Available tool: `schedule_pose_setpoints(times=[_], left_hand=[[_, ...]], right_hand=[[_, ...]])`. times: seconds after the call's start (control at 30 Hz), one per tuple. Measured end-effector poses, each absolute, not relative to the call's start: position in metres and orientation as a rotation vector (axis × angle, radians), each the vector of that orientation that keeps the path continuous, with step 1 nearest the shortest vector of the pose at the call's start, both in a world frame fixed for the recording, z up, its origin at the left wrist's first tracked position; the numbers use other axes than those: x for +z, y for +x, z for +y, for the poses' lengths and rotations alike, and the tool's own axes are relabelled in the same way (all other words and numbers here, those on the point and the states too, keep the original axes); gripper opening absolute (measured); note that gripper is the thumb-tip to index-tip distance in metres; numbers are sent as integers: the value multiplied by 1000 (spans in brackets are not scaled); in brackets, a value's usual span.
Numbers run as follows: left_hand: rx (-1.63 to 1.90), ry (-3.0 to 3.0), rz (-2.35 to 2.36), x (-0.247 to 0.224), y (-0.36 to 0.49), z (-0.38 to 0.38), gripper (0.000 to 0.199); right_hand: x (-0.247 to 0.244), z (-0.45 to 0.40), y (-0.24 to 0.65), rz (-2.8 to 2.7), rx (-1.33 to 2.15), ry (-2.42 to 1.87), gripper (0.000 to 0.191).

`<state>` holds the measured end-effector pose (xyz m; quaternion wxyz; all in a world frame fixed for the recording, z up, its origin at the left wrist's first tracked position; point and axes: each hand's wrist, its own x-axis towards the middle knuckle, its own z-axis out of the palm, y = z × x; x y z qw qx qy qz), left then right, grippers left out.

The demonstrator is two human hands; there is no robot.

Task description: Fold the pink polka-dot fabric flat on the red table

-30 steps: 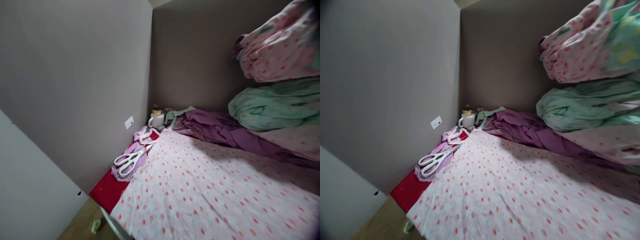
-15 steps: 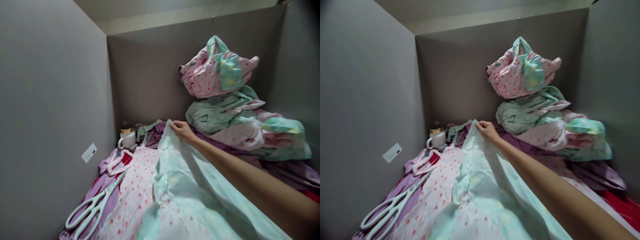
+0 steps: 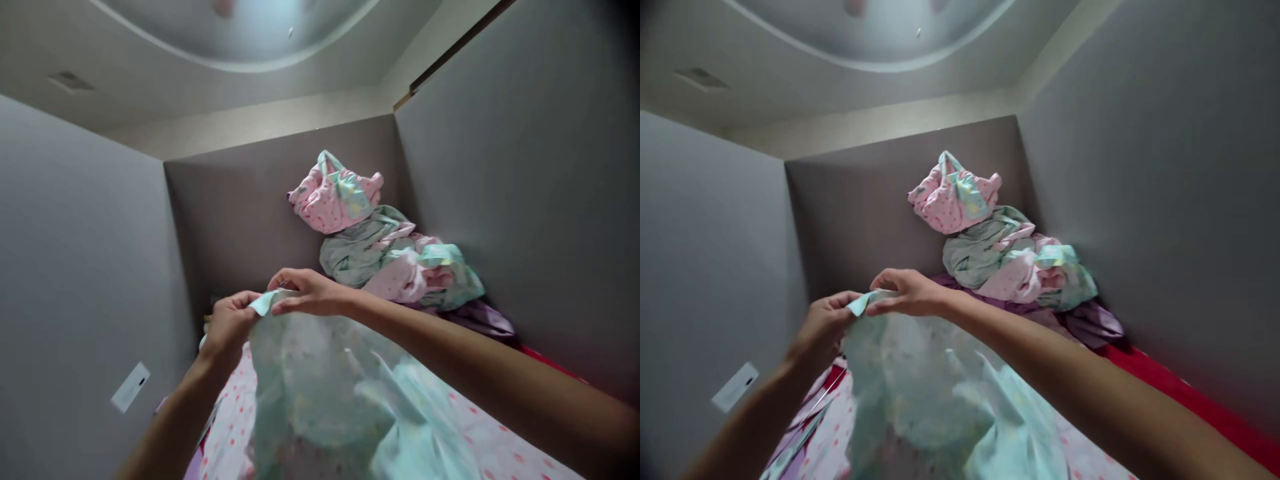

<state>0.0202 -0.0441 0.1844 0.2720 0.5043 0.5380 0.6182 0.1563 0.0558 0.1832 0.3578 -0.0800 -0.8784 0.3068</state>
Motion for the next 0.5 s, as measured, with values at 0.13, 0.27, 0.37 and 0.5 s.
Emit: schedule_pose_setpoints(times=[0.13, 0.27, 0.37, 0.5], left_hand=[[1801, 1393, 1439, 229, 26, -50, 38], [1868, 1542, 1536, 268, 23, -63, 40], [1902, 1537, 1671, 284, 15, -65, 33], [1820, 1624, 1908, 297, 7, -64, 15]], right_hand=[[173, 78, 227, -2513, 1021, -607, 24], [154, 97, 292, -2420, 1080, -811, 18], [148, 98, 320, -2309, 1092, -895, 18], [170, 93, 342, -2190, 1006, -1094, 16]])
